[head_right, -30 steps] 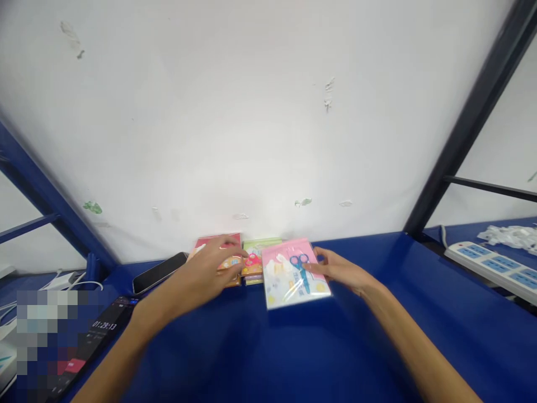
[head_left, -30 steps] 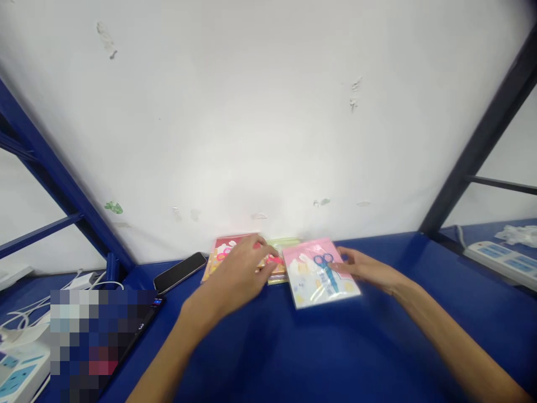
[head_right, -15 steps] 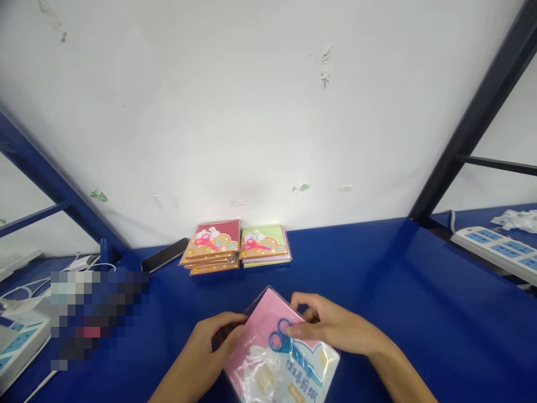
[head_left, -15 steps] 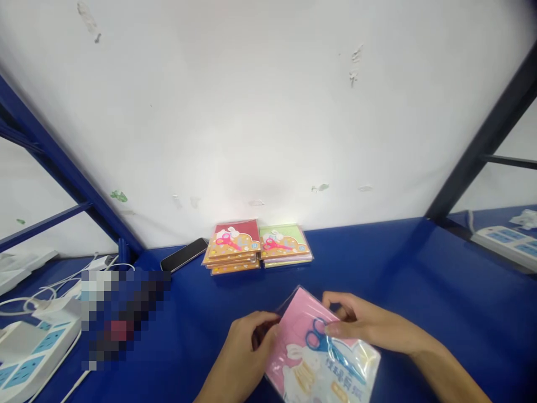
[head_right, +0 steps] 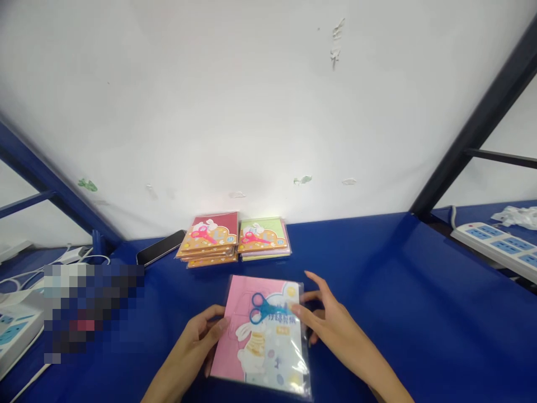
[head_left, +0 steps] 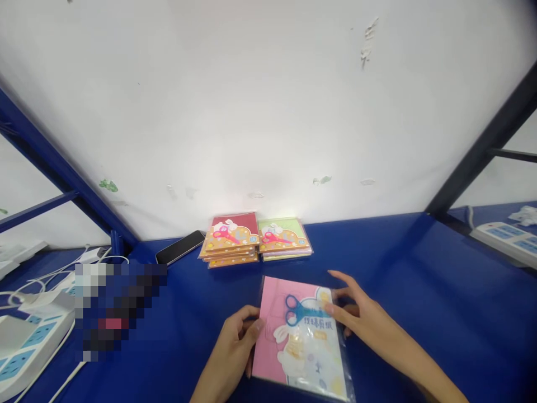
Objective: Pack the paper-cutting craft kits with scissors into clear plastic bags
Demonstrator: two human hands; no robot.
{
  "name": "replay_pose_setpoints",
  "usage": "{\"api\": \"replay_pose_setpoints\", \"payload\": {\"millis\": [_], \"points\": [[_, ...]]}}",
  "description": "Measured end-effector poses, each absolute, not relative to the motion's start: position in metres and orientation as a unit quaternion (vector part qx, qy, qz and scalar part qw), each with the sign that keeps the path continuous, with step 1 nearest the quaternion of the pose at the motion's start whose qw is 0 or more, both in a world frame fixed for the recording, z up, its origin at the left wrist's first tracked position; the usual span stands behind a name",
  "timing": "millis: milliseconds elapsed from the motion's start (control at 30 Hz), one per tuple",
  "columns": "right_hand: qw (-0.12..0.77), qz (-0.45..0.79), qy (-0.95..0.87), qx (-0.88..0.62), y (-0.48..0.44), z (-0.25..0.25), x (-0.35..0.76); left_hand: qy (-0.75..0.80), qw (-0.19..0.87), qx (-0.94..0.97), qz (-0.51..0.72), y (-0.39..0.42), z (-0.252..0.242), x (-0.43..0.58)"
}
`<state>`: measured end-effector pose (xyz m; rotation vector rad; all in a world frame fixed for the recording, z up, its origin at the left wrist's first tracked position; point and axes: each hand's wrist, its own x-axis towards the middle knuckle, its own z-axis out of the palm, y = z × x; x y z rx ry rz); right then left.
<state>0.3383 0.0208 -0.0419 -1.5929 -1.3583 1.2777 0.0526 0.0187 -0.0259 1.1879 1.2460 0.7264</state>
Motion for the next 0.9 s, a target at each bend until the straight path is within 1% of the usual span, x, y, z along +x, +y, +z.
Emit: {"api": "replay_pose_setpoints", "payload": {"millis": [67,133,233,333,400,500,533,633,667,700,733,767,833,867,900], "points": [[0.351,0.545,-0.486,-0.586,0.018,-0.042,0.329,0.535,0.603,0.482,0.344,0.018,-0.026,0.047],[0.334,0.59,-0.489,-0.549,0.015,-0.042,0.321,0.538,0.612,0.453,0.362,0.019,-0.026,0.04],[0.339,0.568,-0.512,-0.548,0.014,-0.038,0.321,0.55,0.613,0.43,0.369,0.021,-0.025,0.029],[0.365,0.508,-0.505,-0.595,0.015,-0.03,0.344,0.567,0.605,0.401,0.39,0.023,-0.022,0.02],[0.361,0.473,-0.503,-0.627,0.018,-0.025,0.37,0.581,0.597,0.376,0.405,0.022,-0.02,0.015],[0.338,0.402,-0.508,-0.683,0.026,-0.023,0.411,0.609,0.577,0.349,0.417,0.02,-0.019,0.007],[0.318,0.369,-0.507,-0.711,0.028,-0.024,0.422,0.614,0.575,0.344,0.418,0.019,-0.019,0.004],[0.267,0.185,-0.495,-0.806,0.032,-0.025,0.432,0.611,0.583,0.334,0.419,0.015,-0.019,0.001],[0.267,0.129,-0.489,-0.821,0.031,-0.025,0.427,0.608,0.586,0.332,0.42,0.014,-0.018,0.002],[0.282,0.103,-0.485,-0.821,0.028,-0.024,0.416,0.606,0.588,0.332,0.42,0.013,-0.018,0.003],[0.306,0.118,-0.49,-0.808,0.025,-0.023,0.402,0.605,0.591,0.331,0.418,0.013,-0.018,0.005],[0.337,0.18,-0.49,-0.783,0.022,-0.021,0.384,0.603,0.593,0.332,0.417,0.012,-0.018,0.007],[0.375,0.377,-0.502,-0.682,0.016,-0.018,0.343,0.595,0.602,0.339,0.412,0.011,-0.019,0.013],[0.365,0.468,-0.507,-0.625,0.014,-0.017,0.323,0.587,0.607,0.346,0.409,0.011,-0.02,0.015],[0.337,0.532,-0.507,-0.588,0.013,-0.015,0.305,0.579,0.612,0.354,0.405,0.01,-0.022,0.017]]}}
